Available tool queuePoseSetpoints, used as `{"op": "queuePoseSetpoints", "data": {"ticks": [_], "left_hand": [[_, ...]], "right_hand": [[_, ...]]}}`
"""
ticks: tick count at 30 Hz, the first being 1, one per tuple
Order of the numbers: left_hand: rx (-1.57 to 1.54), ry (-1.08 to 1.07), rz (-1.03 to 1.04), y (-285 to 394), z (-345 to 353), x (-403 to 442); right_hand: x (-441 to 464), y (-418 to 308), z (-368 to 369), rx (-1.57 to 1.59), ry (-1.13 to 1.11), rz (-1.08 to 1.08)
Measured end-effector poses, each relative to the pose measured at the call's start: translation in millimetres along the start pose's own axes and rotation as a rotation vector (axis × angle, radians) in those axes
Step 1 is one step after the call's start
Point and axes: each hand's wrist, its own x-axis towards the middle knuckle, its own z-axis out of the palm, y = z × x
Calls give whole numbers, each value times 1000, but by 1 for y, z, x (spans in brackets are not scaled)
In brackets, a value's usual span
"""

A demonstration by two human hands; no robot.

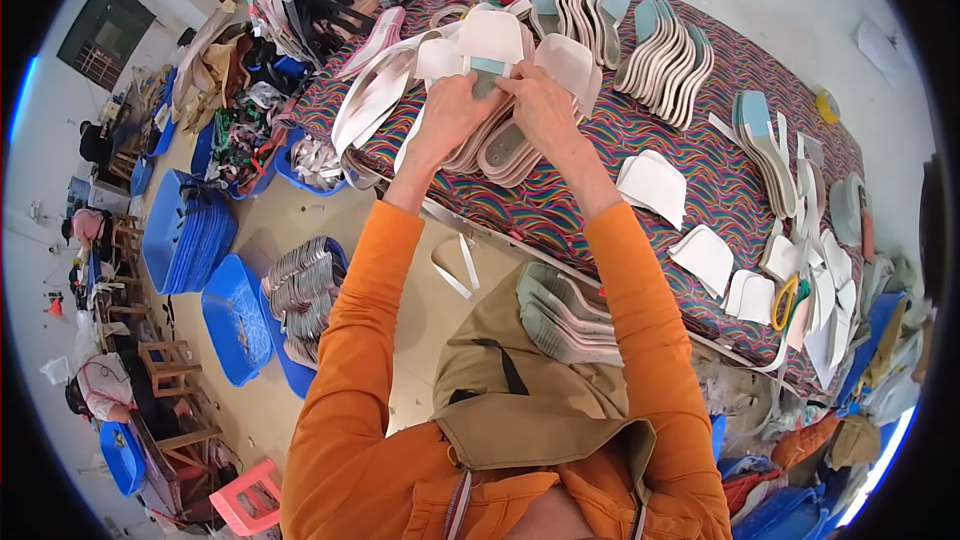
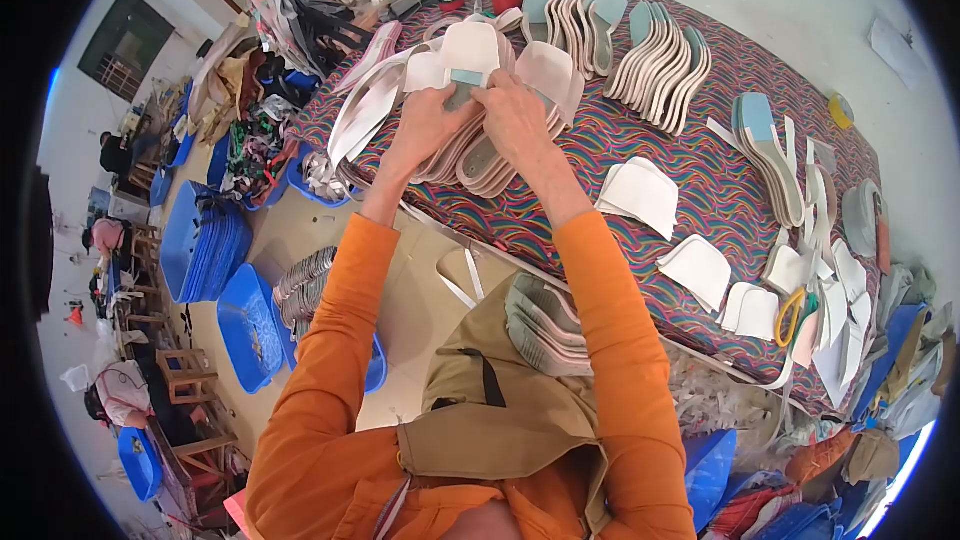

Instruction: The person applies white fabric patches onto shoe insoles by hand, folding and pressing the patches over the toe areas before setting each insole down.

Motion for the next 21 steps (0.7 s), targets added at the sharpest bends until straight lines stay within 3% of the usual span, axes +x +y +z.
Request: {"op": "queuePoseSetpoints", "data": {"ticks": [8,13,17,21], "left_hand": [[-104,53,-104,10,-8,-14],[-179,121,-25,-5,-2,-6],[-131,-2,-45,-3,-5,-8],[145,-42,5,2,-8,-5]], "right_hand": [[1,-10,0,-29,-40,22],[1,-9,4,-24,-5,17],[-17,-21,-7,26,30,39],[-70,-28,-49,103,161,66]]}}
